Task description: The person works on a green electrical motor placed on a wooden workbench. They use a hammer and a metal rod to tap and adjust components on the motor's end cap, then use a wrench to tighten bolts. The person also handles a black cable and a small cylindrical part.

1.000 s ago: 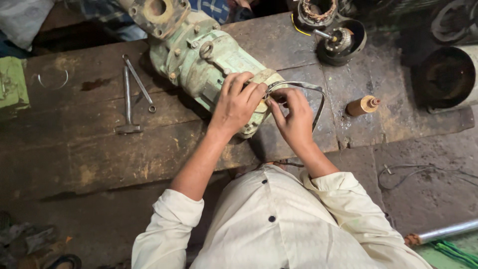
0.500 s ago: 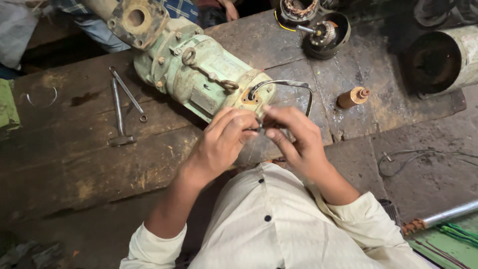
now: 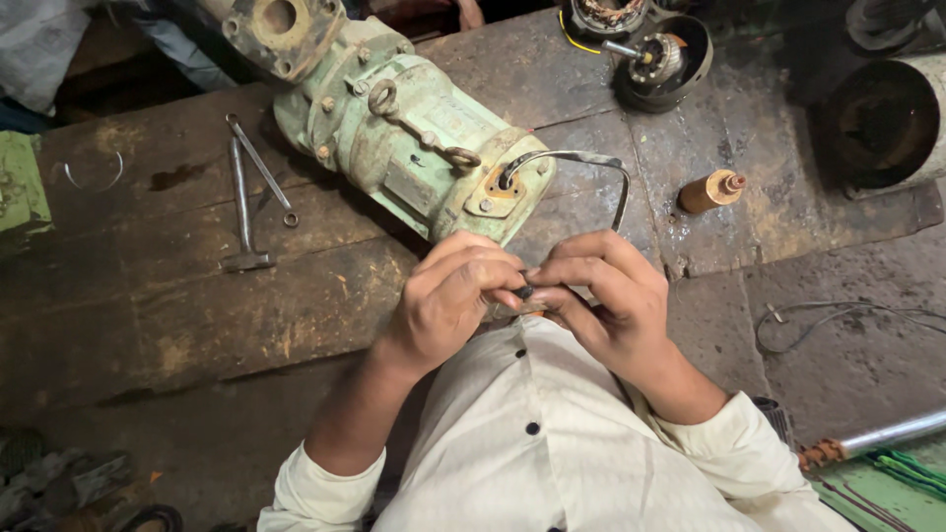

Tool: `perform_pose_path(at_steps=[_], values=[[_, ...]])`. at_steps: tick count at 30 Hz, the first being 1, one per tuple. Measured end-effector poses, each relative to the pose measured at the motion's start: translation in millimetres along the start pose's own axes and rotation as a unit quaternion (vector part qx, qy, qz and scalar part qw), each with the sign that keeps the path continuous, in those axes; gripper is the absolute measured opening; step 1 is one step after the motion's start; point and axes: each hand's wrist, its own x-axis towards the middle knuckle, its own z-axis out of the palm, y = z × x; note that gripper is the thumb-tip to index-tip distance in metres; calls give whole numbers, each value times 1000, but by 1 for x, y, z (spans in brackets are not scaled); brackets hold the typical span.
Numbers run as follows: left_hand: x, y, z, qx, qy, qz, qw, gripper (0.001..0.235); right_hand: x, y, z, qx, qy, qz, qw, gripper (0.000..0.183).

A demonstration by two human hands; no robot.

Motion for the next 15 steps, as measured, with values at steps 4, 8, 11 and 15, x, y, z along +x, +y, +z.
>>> perform_pose_path(at_steps=[4, 8, 11, 15], values=[[2, 4, -2, 36, -1, 48, 998, 30, -5, -5, -1, -50, 3, -17, 999, 24], [2, 9, -5, 67, -8, 83, 994, 34, -9, -9, -2, -53, 8, -6, 999, 23], [3, 11, -6, 69, -13, 82, 994, 35, -10, -8, -3, -34, 2, -3, 999, 23], [5, 12, -6, 78, -27, 80, 993, 37, -10, -6, -5, -22, -8, -6, 1000, 23]])
